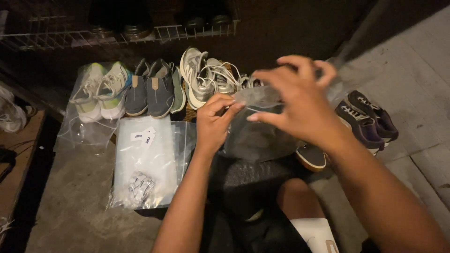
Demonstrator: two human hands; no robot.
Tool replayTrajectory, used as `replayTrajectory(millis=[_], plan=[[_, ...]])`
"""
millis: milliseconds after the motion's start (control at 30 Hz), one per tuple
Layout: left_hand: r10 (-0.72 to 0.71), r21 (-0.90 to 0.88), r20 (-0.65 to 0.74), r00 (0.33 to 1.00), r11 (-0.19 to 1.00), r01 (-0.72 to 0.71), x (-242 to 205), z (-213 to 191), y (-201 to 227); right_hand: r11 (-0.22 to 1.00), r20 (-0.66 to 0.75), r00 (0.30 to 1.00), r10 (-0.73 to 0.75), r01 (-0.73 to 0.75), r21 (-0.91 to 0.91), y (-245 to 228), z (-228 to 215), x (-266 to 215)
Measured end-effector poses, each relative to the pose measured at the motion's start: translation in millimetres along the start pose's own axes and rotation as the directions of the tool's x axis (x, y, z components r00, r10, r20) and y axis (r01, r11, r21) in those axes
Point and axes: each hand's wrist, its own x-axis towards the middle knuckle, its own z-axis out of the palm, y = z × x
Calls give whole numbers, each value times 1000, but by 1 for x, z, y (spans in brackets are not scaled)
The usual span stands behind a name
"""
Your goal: The person places a pair of black shoes into a clear plastic bag, adds a small white label, and seals the bag. They then press the bag to remove air and smooth the contents.
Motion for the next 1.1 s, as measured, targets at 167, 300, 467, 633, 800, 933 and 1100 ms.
replayTrajectory(millis=[167, 300, 467, 633, 800, 933, 1100], plan=[[7, -42, 20, 1000, 999, -6, -2, -4, 1, 996, 139, 987, -78, 72, 54, 3, 24, 20], [35, -81, -28, 999, 996, -37, 2, -1, -6, 988, 208, 969, -134, 114, 108, 11, 29, 24], [44, -82, -49, 998, 995, -48, 3, 0, 2, 987, 262, 952, -161, 159, 30, 10, 26, 28], [50, -58, -38, 998, 997, -52, 3, -4, 9, 982, 308, 933, -187, 172, 73, 7, 22, 35], [70, -10, -19, 997, 997, -71, 3, -6, 11, 976, 327, 920, -215, 192, 103, 7, 21, 38], [38, 13, -11, 999, 999, -38, 4, -9, 9, 974, 323, 920, -224, 198, 111, 10, 20, 40], [34, -16, -34, 999, 999, -35, 2, -10, 11, 970, 295, 925, -240, 237, 49, 11, 23, 42]])
